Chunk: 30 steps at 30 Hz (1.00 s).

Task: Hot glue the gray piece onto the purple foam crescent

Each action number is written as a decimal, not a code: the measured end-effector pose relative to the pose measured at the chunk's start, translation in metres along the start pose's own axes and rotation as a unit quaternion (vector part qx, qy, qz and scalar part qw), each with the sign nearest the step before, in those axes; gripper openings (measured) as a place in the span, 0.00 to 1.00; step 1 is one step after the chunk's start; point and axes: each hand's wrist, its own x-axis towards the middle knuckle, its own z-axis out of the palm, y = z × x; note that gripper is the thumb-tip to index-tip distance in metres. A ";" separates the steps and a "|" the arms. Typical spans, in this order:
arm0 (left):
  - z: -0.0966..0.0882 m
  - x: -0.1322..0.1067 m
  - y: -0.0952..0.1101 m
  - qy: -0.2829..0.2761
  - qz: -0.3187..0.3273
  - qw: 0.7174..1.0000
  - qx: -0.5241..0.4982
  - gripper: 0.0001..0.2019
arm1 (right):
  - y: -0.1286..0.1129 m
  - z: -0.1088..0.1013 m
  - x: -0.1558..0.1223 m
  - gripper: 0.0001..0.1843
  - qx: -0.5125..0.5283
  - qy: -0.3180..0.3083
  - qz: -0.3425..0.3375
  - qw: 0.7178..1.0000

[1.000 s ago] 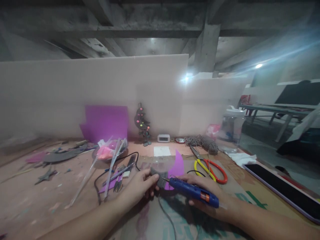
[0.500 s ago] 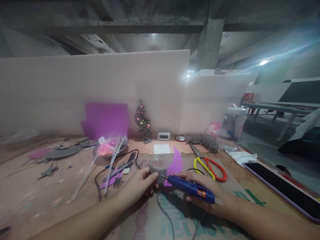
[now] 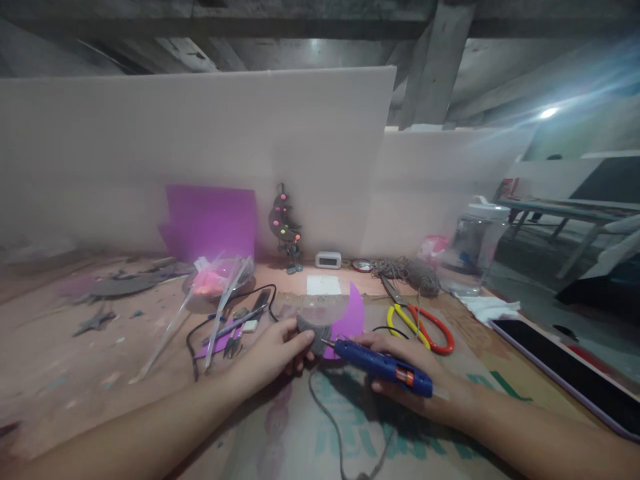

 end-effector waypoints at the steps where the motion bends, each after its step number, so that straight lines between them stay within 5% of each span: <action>1: 0.000 0.000 0.001 0.004 0.003 1.000 -0.002 0.15 | 0.000 0.000 0.000 0.17 -0.006 0.002 -0.007 1.000; 14: 0.003 -0.003 0.003 0.031 0.026 0.999 -0.018 0.16 | -0.005 0.005 0.003 0.18 -0.104 0.004 -0.068 0.992; 20: 0.002 -0.002 0.000 0.038 0.023 0.999 -0.031 0.17 | -0.002 0.006 0.002 0.10 -0.119 0.027 -0.015 0.992; 30: 0.001 -0.003 0.002 0.044 0.026 0.998 -0.036 0.16 | -0.004 0.007 0.005 0.11 -0.109 0.049 0.020 0.993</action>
